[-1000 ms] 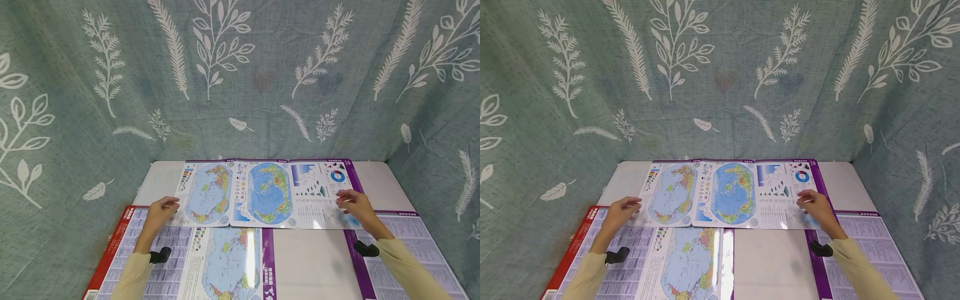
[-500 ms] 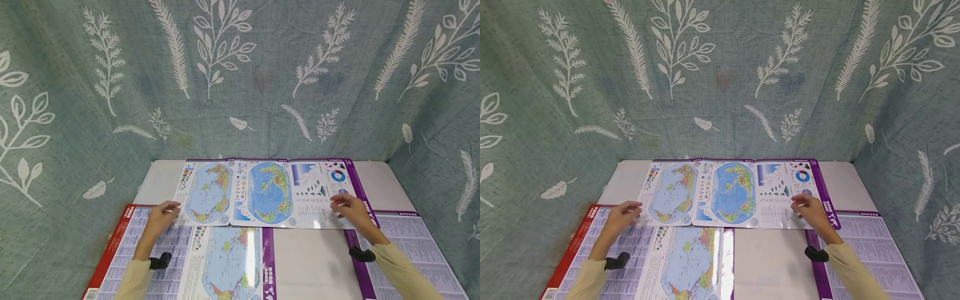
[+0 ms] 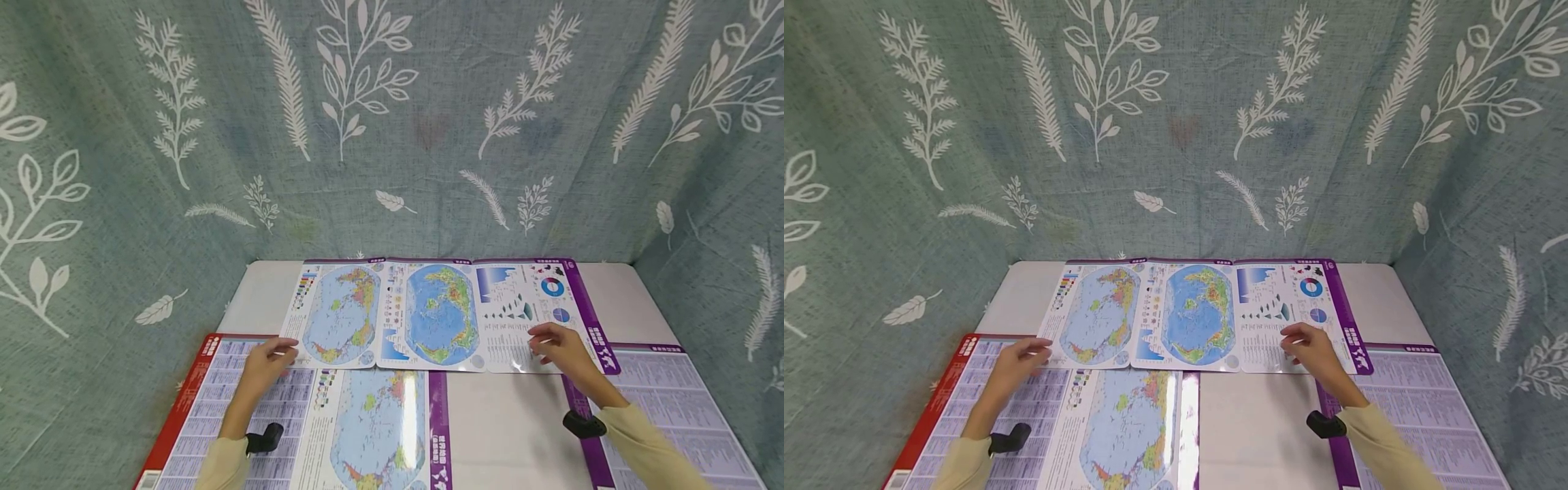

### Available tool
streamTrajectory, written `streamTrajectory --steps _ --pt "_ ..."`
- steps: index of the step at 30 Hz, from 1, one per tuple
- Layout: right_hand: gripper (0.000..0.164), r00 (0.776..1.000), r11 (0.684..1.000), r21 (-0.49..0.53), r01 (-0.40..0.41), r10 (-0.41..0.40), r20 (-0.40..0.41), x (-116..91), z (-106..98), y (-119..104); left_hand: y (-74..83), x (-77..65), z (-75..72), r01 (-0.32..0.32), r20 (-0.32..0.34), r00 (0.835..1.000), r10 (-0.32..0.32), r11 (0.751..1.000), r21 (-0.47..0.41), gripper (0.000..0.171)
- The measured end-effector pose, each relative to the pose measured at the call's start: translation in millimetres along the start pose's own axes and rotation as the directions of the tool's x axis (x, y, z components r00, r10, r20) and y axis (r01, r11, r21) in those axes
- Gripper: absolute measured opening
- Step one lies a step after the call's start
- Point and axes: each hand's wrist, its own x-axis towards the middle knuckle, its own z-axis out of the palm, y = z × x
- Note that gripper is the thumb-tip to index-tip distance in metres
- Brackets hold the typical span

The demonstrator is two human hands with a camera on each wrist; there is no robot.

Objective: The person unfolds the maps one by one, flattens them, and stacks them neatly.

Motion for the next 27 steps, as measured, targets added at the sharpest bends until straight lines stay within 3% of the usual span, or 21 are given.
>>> streamTrajectory --steps 11,18,27 --pt "0.027 1.0 1.0 0.027 -0.002 0.001 0.029 -5.0 13.7 -0.6 -5.7 -11.0 7.0 0.054 -0.021 0.998 -0.054 0.999 -0.009 0.031" --pt "0.027 0.998 0.995 0.087 -0.038 0.033 0.055 -9.6 24.5 -3.7 -10.3 -18.7 11.2 0.065 -0.029 0.997 -0.067 0.996 -0.068 0.029" --pt "0.024 0.996 0.992 0.108 -0.068 0.06 0.072 -15.4 42.3 -3.1 -10.8 -29.1 14.9 0.104 -0.025 0.994 -0.106 0.993 -0.062 0.03"
